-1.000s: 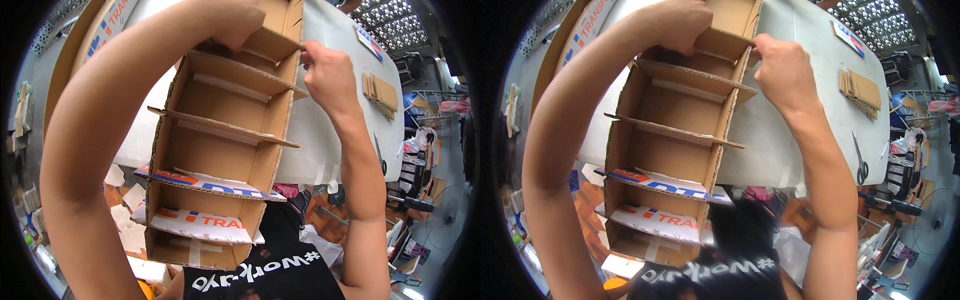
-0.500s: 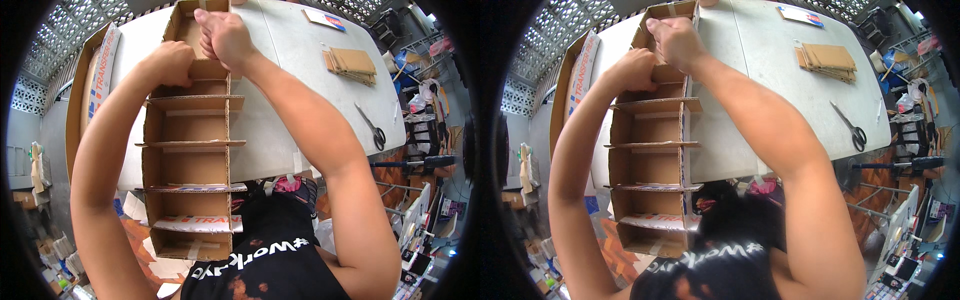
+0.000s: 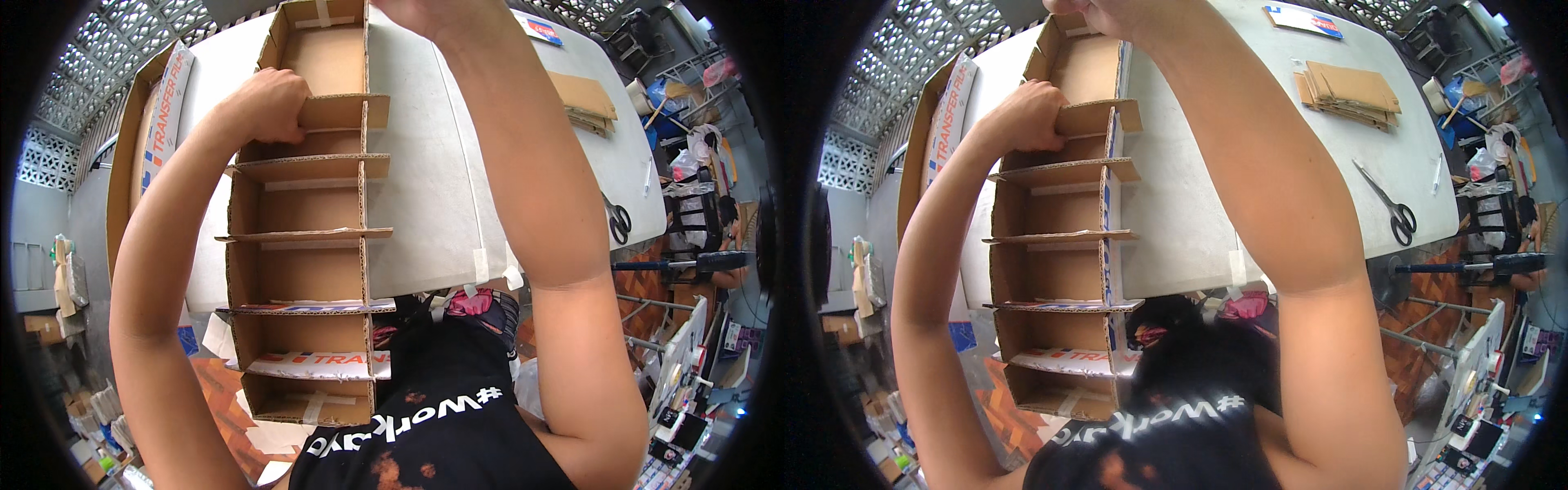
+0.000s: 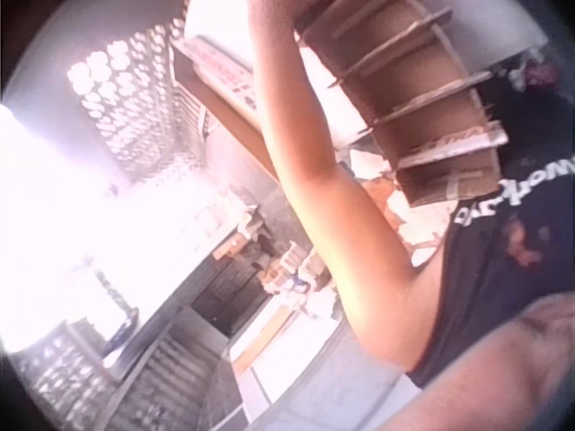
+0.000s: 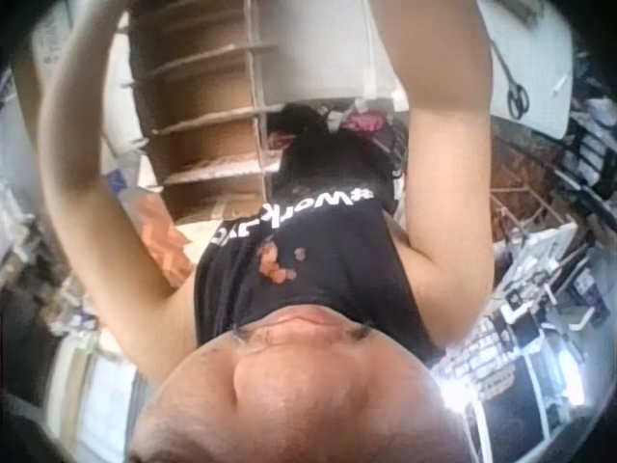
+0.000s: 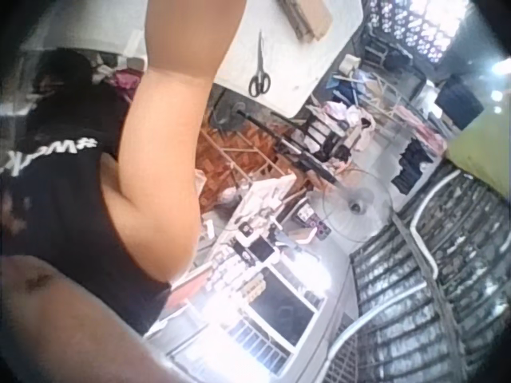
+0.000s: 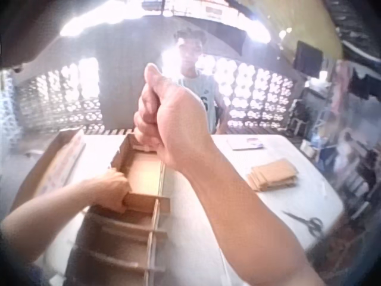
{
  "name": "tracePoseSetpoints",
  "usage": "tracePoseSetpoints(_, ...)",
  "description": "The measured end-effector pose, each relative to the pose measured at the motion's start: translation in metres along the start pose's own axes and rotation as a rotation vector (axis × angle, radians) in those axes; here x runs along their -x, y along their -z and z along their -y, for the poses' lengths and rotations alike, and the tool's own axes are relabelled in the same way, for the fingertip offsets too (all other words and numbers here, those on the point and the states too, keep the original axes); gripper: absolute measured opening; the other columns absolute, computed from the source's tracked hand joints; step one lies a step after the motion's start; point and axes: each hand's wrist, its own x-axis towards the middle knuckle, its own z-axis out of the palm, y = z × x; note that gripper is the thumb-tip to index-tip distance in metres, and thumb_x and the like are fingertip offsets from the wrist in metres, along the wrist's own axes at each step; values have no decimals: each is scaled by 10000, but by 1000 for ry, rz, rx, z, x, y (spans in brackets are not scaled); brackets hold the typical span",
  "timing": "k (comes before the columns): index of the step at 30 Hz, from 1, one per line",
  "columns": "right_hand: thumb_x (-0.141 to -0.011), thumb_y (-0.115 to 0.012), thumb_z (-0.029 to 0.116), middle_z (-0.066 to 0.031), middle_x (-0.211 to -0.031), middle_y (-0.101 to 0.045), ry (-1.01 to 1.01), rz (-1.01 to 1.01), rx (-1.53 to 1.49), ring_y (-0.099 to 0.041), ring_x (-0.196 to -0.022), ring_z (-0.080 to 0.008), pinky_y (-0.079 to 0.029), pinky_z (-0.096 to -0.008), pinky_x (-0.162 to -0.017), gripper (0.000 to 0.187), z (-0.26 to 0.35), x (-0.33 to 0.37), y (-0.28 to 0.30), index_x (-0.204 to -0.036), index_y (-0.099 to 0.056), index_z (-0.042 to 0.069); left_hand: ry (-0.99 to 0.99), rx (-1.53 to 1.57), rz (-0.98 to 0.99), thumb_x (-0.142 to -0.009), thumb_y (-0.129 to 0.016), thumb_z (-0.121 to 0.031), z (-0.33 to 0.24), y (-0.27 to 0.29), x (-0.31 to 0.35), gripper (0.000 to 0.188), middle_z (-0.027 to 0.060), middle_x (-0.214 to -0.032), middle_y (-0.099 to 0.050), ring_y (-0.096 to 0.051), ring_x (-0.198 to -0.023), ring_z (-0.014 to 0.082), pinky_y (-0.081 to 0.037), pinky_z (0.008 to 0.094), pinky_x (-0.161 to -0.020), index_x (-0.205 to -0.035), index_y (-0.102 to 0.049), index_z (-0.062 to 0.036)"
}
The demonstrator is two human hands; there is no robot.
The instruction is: The person assembles a multi-compartment cardboard organizer by inserting pre-cut cardboard dividers into slots and securing them with tape. They repeatedly pick up dividers, apply tape, and press them into place while two others work nearby.
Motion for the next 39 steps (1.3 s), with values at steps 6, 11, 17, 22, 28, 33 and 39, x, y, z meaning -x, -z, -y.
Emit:
tracePoseSetpoints(6, -891, -653, 238, -146, -835, -731, -260, 317, 1379, -700, -757, -278, -547, -410, -692, 200, -62, 11, 9, -928, -737, 61, 15, -32, 18, -628, -812, -250, 4, -2, 4, 295, 197, -837, -715, -689, -854, 376, -556, 447, -811, -800, -737, -22)
tracePoseSetpoints(11, -870, -641, 137, -184, -871, -715, -553, 672, 1565, -678, -811, -324, -541, -428, -718, 142, -62, 9, -19, -889, -715, 17, -56, -75, -51, -649, -829, -266, 18, -18, 1, 321, 188, -862, -724, -700, -857, 374, -570, 435, -783, -814, -728, -10)
tracePoseSetpoints(17, -776, -615, 52, -238, -903, -710, -480, 703, 1680, -696, -829, -357, -569, -439, -728, 142, -73, 12, -29, -830, -698, -50, -108, -34, -107, -652, -809, -246, 10, -14, 6, 310, 170, -879, -731, -704, -862, 356, -572, 430, -771, -850, -727, -22)
tracePoseSetpoints(22, -765, -591, 47, -250, -868, -707, -573, 755, 1537, -703, -832, -364, -578, -426, -723, 186, -96, 12, -18, -873, -696, -61, -28, -107, 25, -676, -789, -222, 1, 0, 7, 246, 154, -885, -739, -711, -839, 330, -578, 411, -751, -826, -744, -33)
tracePoseSetpoints(28, -758, -643, 46, -243, -884, -709, -557, 714, 1528, -704, -836, -368, -581, -429, -724, 199, -108, 17, -11, -928, -706, -36, 51, 27, 178, -651, -767, -81, -3, 17, 11, 200, 202, -846, -718, -694, -878, 369, -563, 426, -805, -828, -733, 8)
tracePoseSetpoints(33, -726, -687, 1, -233, -902, -711, -640, 560, 1603, -700, -850, -388, -582, -442, -734, 175, -112, 23, -26, -896, -724, -19, 6, 77, 160, -646, -669, 36, 18, 15, 21, 171, 199, -827, -713, -689, -853, 360, -536, 418, -860, -801, -734, 5)
tracePoseSetpoints(39, -703, -740, -1, -151, -995, -740, -621, 470, 1708, -726, -927, -316, -601, -413, -781, 281, -116, 32, -33, -974, -759, 71, 15, -160, 66, -612, -687, 17, 2, 12, 22, 132, 184, -811, -714, -691, -837, 347, -519, 406, -903, -736, -727, -2)
